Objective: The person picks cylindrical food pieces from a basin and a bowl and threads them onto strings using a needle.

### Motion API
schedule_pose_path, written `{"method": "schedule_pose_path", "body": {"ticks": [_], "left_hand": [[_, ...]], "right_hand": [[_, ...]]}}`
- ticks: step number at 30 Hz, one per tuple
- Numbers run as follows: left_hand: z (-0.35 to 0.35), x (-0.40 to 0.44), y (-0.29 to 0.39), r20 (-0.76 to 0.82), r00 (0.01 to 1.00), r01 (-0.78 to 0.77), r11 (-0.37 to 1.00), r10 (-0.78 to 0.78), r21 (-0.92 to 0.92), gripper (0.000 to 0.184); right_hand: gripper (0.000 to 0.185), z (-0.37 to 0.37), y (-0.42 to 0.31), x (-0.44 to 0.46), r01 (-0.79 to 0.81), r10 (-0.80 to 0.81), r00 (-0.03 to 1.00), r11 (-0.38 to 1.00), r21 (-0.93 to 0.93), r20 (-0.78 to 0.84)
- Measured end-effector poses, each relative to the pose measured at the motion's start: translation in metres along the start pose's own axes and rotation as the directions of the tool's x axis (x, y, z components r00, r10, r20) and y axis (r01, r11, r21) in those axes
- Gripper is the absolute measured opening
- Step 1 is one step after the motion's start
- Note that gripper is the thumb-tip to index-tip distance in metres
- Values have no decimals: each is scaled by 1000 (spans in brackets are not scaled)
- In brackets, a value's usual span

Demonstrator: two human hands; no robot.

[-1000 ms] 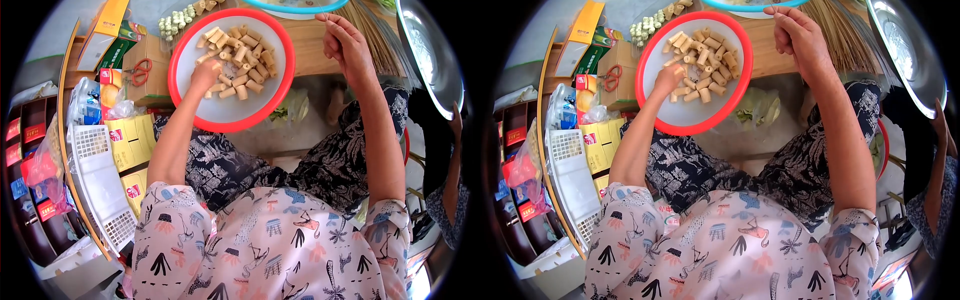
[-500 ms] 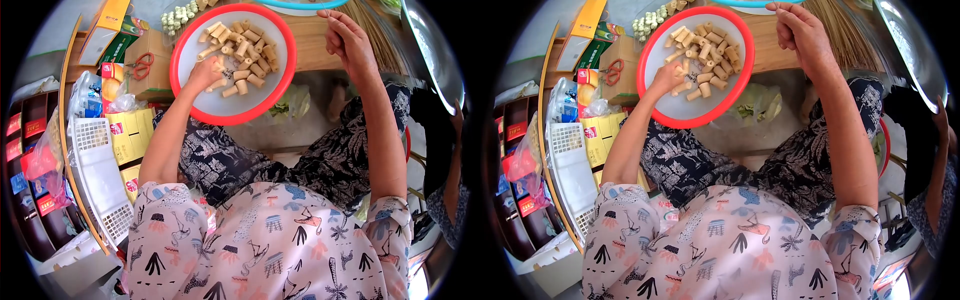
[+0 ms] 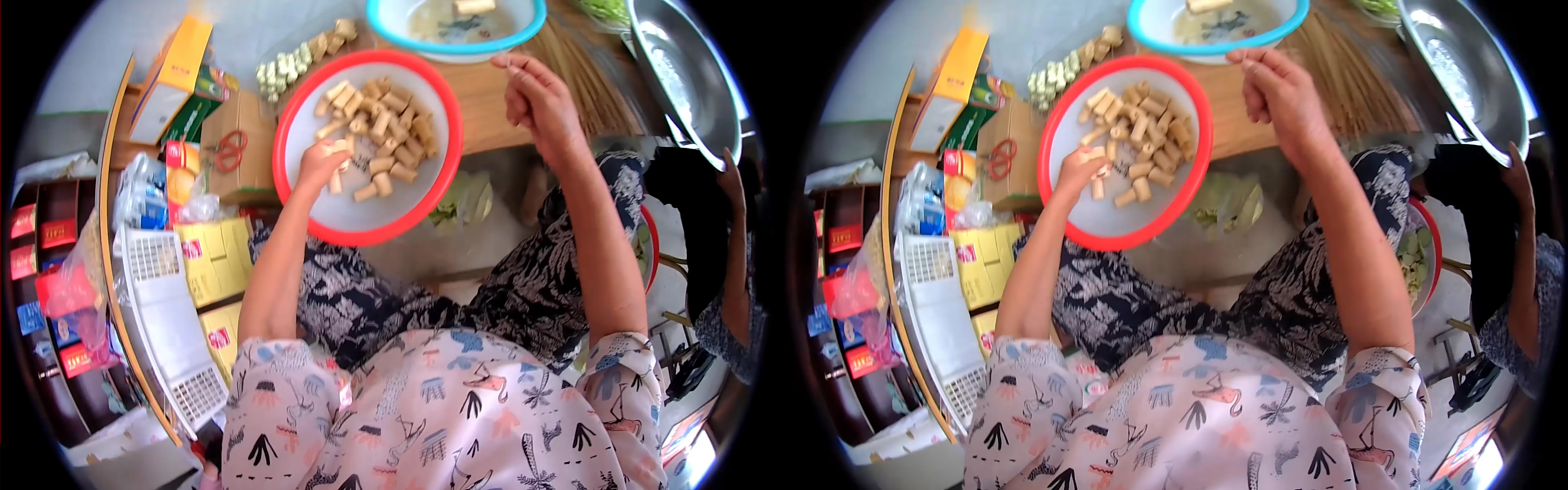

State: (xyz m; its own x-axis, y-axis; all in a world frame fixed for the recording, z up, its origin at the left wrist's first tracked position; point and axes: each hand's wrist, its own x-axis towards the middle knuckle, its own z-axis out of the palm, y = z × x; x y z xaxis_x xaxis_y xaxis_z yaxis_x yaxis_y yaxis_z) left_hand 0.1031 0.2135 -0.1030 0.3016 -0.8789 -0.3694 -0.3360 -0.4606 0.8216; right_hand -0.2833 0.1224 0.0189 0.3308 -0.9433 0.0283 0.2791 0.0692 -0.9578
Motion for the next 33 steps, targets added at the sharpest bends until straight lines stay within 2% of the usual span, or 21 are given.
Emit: {"method": "schedule_pose_path", "body": {"ticks": [1,2,3,4,6,7,11,16,18,19,22,23,24,27,33], "left_hand": [[2,-1,21,7,1000,-26,1000,26,2,39],[3,-8,52,-7,1000,-26,968,25,-248,35],[3,-11,77,-16,1000,-25,877,19,-480,32],[3,-4,94,-12,999,-39,879,38,-475,32],[5,18,124,82,984,-60,728,158,-683,34],[9,36,133,102,979,-32,628,176,-777,28],[41,84,196,23,993,-34,472,114,-881,20],[75,152,241,30,984,-62,505,173,-861,18],[82,180,248,79,992,14,519,103,-855,22],[92,176,259,20,997,-24,561,74,-828,32],[103,182,274,27,999,10,624,18,-781,38],[111,182,280,-32,999,-21,669,-4,-743,43],[115,182,282,-23,1000,-14,672,-6,-740,43],[124,185,288,-58,998,-49,797,18,-602,44],[141,188,293,-85,991,-128,869,100,-478,43]], "right_hand": [[22,0,-3,0,-4,4,1000,1000,10,-8],[22,0,-5,0,-4,4,1000,1000,17,-1],[21,0,-9,0,-14,14,1000,1000,26,-10],[21,1,-11,-1,-25,25,999,999,38,-20],[21,0,-13,-1,-24,26,999,998,59,-32],[21,-2,-14,-1,-41,44,998,996,79,-36],[22,-6,-20,-1,-47,53,996,994,95,-65],[21,-13,-25,-4,-63,75,993,989,133,-89],[20,-16,-25,-3,-57,76,993,978,200,-89],[20,-18,-24,-3,-61,82,993,975,216,-88],[21,-21,-30,-4,-75,101,990,972,224,-104],[21,-22,-32,-5,-76,103,988,971,225,-113],[21,-24,-33,-6,-78,104,989,969,234,-104],[21,-25,-39,-9,-88,116,988,965,247,-100],[21,-27,-43,-11,-93,123,986,967,236,-113]]}}
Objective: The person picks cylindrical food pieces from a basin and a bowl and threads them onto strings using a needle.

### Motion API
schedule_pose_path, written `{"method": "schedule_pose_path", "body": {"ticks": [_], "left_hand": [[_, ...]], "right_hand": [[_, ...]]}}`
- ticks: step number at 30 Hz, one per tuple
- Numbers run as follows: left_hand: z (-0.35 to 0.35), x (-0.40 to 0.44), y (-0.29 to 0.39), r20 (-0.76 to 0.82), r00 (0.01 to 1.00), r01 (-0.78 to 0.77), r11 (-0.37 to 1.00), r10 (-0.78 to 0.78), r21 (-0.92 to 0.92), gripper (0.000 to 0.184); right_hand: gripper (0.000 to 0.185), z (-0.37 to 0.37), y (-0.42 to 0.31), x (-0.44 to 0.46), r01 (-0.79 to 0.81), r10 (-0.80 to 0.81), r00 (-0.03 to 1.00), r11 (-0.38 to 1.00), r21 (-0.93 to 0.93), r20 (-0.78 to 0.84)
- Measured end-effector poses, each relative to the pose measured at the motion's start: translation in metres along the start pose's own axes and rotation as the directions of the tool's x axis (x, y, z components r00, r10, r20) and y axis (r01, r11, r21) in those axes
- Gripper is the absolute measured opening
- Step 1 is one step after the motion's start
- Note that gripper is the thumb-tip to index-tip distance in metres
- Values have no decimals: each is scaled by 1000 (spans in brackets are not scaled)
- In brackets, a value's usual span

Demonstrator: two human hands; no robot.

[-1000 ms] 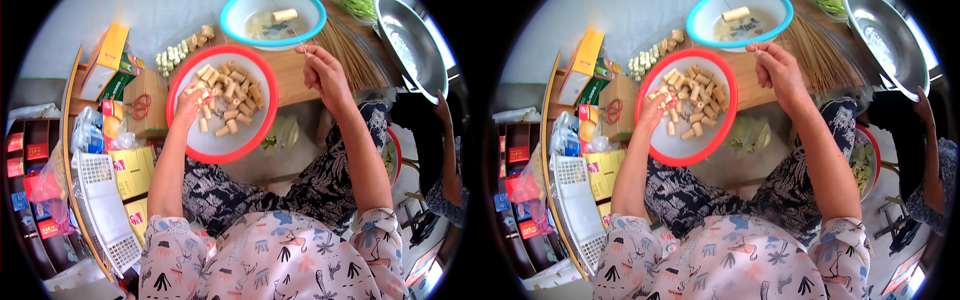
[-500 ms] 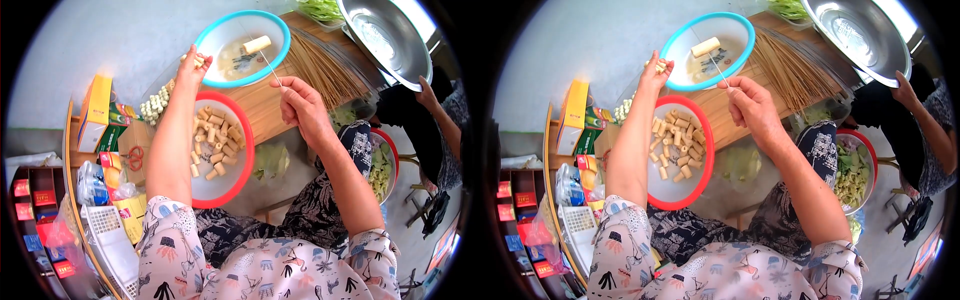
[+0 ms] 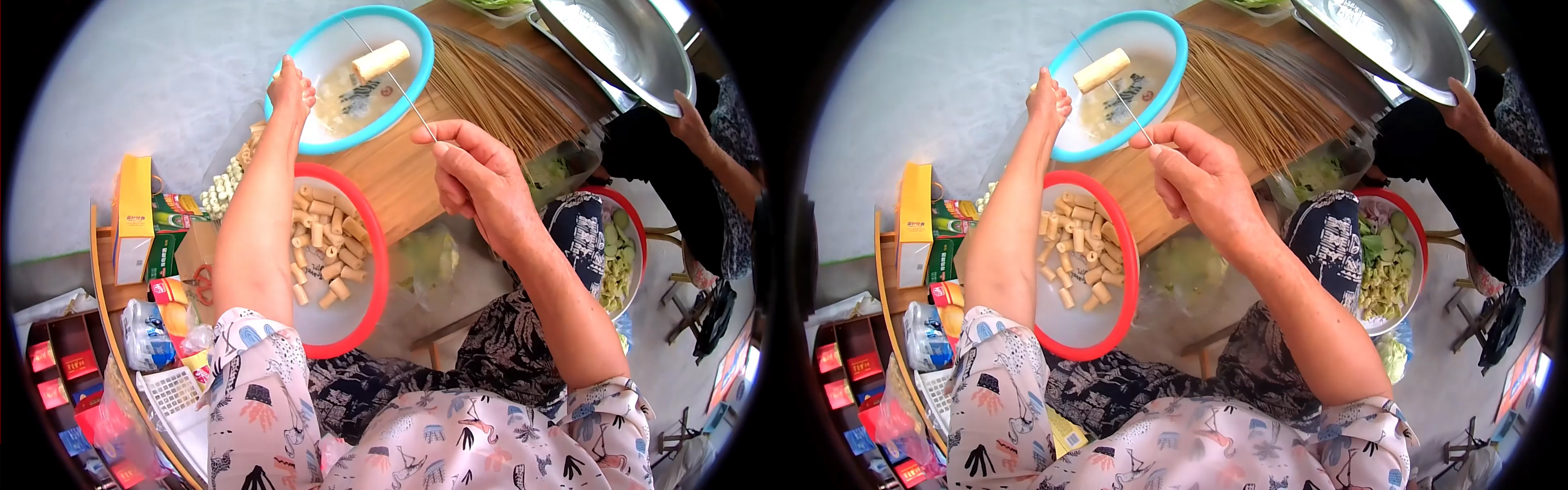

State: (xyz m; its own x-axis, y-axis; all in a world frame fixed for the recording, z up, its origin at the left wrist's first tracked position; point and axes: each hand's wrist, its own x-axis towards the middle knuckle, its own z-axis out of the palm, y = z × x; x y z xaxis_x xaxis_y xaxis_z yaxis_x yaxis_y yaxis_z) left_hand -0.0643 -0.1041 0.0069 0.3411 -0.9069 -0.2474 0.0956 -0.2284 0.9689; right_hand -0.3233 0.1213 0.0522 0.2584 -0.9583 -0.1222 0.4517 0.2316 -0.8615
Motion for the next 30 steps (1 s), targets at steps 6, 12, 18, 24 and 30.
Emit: {"method": "schedule_pose_path", "body": {"ticks": [6,12,18,24,30], "left_hand": [[9,3,0,6,1000,-17,1000,17,24,45],[17,1,1,-30,999,-13,999,14,33,43],[12,10,-23,-70,998,7,994,1,113,41],[-24,-20,-34,58,998,-32,992,25,122,40],[-138,-113,-42,310,949,-239,780,61,579,43]], "right_hand": [[22,-2,2,2,22,-22,1000,1000,3,3],[21,-3,3,2,35,-35,999,999,2,2],[22,-1,5,2,22,-22,1000,1000,-8,-4],[23,5,9,4,23,-23,1000,999,-41,-10],[25,5,29,11,114,-106,992,985,-131,66]]}}
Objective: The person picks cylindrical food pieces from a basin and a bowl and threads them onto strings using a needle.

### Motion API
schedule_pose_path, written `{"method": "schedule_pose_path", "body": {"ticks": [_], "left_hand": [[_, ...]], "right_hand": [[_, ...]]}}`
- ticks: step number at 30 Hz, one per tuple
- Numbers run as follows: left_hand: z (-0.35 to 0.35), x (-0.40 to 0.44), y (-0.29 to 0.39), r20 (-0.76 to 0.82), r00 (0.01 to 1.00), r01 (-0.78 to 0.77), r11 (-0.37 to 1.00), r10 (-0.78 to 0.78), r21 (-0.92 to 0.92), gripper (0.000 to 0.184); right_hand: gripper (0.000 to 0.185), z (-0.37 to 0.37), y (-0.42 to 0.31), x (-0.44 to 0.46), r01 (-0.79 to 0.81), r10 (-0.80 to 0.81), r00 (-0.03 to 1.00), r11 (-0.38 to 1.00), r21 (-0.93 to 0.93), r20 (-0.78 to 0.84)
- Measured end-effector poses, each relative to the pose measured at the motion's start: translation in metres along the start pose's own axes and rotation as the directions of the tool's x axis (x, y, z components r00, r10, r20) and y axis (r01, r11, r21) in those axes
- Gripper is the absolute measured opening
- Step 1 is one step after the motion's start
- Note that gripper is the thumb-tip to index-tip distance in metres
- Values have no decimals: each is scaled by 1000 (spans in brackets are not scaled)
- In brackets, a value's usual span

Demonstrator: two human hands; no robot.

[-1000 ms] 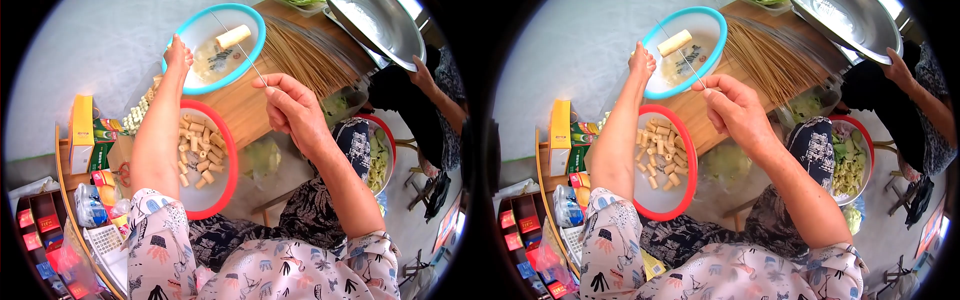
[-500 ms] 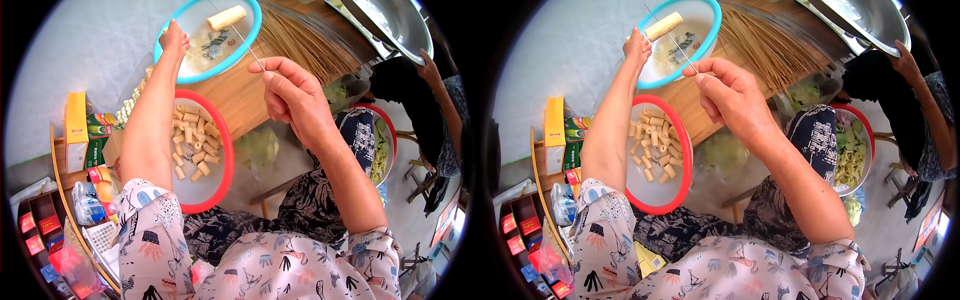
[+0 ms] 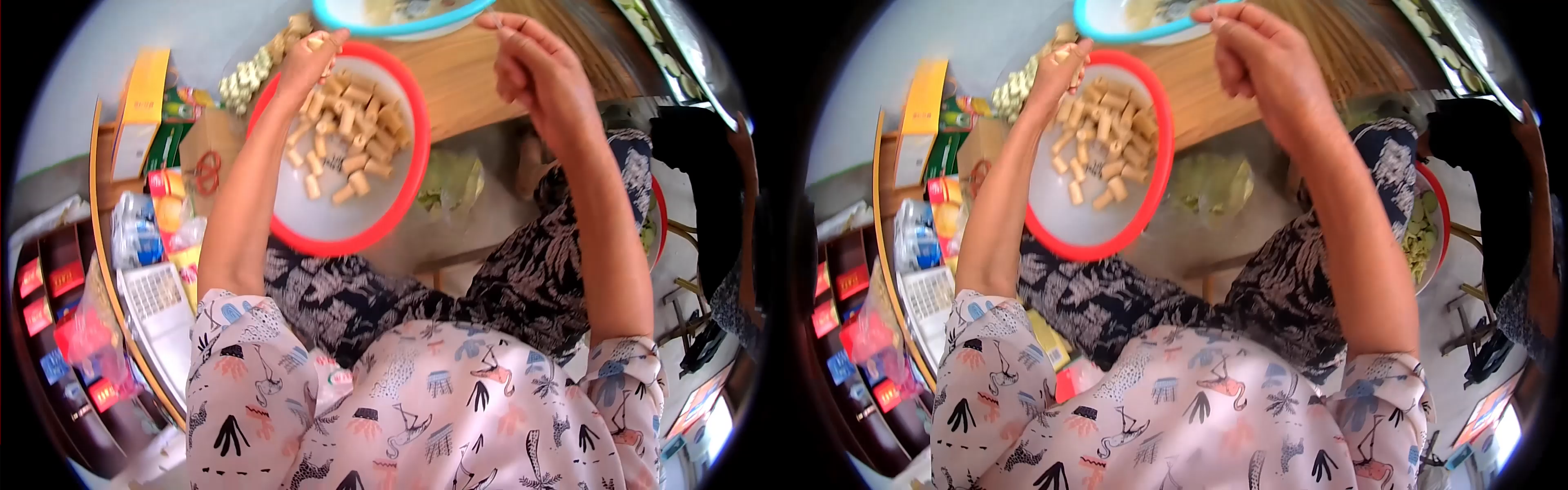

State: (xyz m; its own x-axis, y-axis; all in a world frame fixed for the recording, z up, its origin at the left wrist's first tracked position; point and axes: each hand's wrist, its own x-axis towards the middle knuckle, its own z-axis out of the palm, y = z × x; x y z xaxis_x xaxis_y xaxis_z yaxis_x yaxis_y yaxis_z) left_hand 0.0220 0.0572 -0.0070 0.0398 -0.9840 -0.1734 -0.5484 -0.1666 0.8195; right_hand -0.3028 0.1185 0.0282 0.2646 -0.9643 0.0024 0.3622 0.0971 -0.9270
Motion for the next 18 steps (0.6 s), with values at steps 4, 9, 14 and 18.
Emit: {"method": "schedule_pose_path", "body": {"ticks": [4,9,14,18], "left_hand": [[-28,-59,-86,17,892,-288,540,452,791,50],[19,-138,-52,-29,984,141,670,-176,729,46],[57,-153,-77,25,965,134,576,-260,806,38],[52,-148,-114,25,996,52,770,-88,636,31]], "right_hand": [[17,17,-14,-7,-102,103,994,994,33,-37],[17,22,-9,-6,-100,100,995,995,-16,-25],[18,28,-4,-4,-99,98,995,994,-49,-10],[18,26,-1,-2,-99,100,995,994,-51,8]]}}
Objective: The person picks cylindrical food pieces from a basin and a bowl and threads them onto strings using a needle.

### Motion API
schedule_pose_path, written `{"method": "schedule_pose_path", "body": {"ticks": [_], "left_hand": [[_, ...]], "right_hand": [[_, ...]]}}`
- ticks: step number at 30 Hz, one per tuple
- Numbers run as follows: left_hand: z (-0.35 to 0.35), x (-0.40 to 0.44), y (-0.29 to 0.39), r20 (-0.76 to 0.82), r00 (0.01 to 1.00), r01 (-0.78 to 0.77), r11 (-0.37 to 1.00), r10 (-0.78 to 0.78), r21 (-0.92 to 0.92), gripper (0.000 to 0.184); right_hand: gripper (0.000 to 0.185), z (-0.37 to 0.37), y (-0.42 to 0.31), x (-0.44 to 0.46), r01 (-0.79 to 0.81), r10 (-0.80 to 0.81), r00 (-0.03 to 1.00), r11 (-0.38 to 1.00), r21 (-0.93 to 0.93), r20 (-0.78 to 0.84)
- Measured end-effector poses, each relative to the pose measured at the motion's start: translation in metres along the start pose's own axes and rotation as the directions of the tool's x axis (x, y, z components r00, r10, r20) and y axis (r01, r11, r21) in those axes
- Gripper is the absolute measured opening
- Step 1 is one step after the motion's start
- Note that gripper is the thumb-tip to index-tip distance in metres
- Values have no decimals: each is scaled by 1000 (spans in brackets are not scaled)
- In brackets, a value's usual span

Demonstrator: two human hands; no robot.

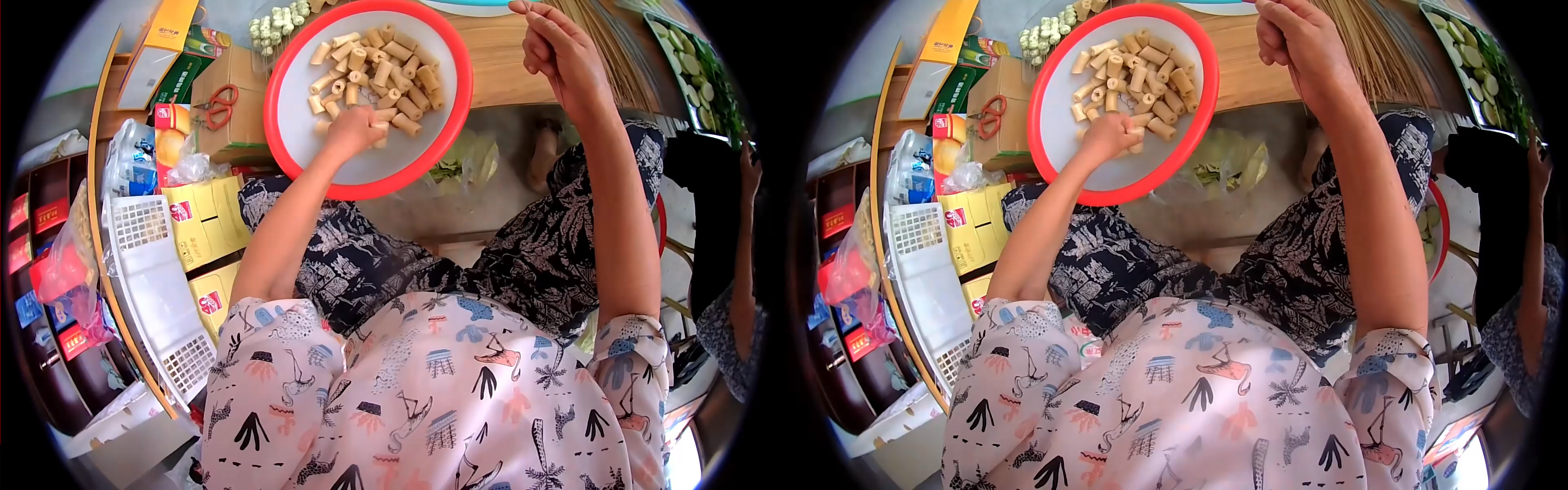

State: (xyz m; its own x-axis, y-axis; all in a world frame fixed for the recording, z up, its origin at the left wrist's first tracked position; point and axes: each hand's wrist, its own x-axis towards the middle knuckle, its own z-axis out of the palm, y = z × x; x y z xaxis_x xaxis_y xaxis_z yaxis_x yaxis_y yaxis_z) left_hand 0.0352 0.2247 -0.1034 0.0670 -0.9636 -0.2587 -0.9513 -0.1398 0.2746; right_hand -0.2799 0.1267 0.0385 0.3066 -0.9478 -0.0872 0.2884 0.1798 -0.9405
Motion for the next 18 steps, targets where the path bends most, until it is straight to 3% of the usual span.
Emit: {"method": "schedule_pose_path", "body": {"ticks": [1,3,5,7,8,9,11,13,18], "left_hand": [[-2,5,-11,-1,1000,-2,1000,2,5,31],[-8,11,-30,16,993,111,894,-116,-435,26],[-26,6,-36,13,978,188,850,-208,-493,22],[-32,12,-68,-52,981,114,775,-186,-622,25],[-37,11,-76,-54,988,121,937,-147,-328,28],[-35,9,-80,-57,987,123,937,-149,-326,28],[-33,-3,-73,-57,998,23,990,-15,142,31],[-30,-11,-66,-26,999,50,990,-47,132,34],[-30,-18,-49,74,996,-64,987,54,144,35]], "right_hand": [[18,-1,0,0,15,-15,1000,1000,3,11],[18,-2,1,1,26,-26,999,1000,9,18],[18,-2,-1,1,43,-44,999,999,26,21],[18,-1,-3,0,18,-18,1000,999,32,11],[17,0,-4,0,-3,3,1000,999,35,0],[17,0,-3,0,-2,1,1000,999,38,3],[17,-2,0,1,34,-34,999,999,21,13],[17,-3,1,1,39,-40,999,999,29,24],[17,-3,2,-1,50,-51,998,999,18,36]]}}
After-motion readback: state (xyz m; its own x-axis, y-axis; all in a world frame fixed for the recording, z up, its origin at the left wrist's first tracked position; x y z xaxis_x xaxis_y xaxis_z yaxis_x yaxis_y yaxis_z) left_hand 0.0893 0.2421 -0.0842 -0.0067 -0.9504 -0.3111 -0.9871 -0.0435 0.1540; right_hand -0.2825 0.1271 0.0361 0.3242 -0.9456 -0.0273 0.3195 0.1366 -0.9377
